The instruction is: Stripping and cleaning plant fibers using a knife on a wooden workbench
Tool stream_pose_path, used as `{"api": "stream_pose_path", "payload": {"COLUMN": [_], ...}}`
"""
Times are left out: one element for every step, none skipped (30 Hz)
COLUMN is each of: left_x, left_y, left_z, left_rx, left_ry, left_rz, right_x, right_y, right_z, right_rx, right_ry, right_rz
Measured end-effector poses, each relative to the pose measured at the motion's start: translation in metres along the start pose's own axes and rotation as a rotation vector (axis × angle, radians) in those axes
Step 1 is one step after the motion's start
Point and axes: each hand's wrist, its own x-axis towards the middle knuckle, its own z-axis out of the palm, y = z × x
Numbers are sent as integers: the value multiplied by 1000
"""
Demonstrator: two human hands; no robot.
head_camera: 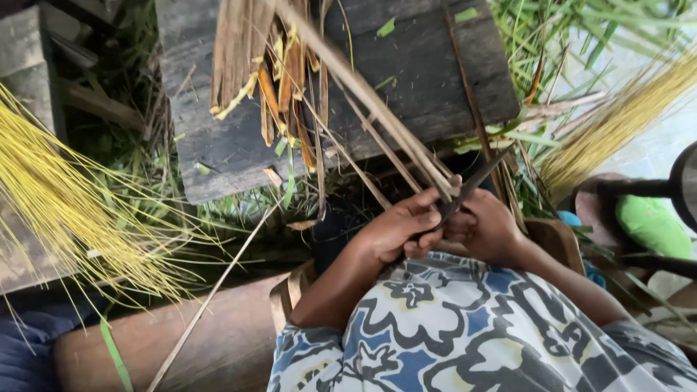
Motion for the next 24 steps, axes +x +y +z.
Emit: {"api": "stream_pose_path", "payload": {"left_x": [1,2,5,7,9,12,14,17,20,19,19,19,20,20,19,20,23,27,23,20,16,14,12,10], "left_y": [-4,-8,-10,-14,-18,-21,-25,-28,-31,-30,-30,-30,-31,-33,-36,-42,-45,-49,-40,-31,-22,-19,-15,-11], "left_z": [-8,-16,-24,-27,-32,-36,-37,-39,-40,-38,-36,-35,-35,-35,-35,-40,-45,-50,-42,-34,-26,-22,-18,-15], "left_rx": [-6,154,319,318,371,424,424,480,537,538,540,542,540,524,507,503,512,521,524,551,581,588,616,645], "left_ry": [3,27,45,43,78,113,113,148,182,182,227,272,272,288,306,309,368,428,417,460,500,487,476,465], "left_rz": [-4,55,118,118,157,197,197,261,327,328,348,369,370,371,367,363,373,383,388,376,362,367,330,294], "right_x": [1,1,5,-1,-6,-11,-11,-10,-9,-9,-9,-9,-9,-9,-10,-13,-13,-13,-15,-16,-18,-14,-10,-6], "right_y": [1,2,1,-12,-24,-37,-36,-36,-36,-34,-33,-31,-31,-31,-30,-29,-29,-30,-28,-26,-25,-18,-11,-5], "right_z": [-5,-9,-14,8,29,51,48,45,42,41,40,39,42,45,47,48,48,49,48,46,45,38,32,25], "right_rx": [1,99,195,195,-4,-202,-202,-483,-765,-765,-785,-804,-806,-789,-770,-771,-777,-784,-786,-727,-666,-665,-584,-503], "right_ry": [6,-8,-25,-23,7,38,38,70,101,100,97,94,93,74,58,60,57,54,57,32,9,14,-24,-63], "right_rz": [6,95,177,176,-12,-200,-199,-310,-419,-420,-450,-479,-479,-480,-475,-470,-476,-482,-494,-449,-407,-422,-375,-328]}}
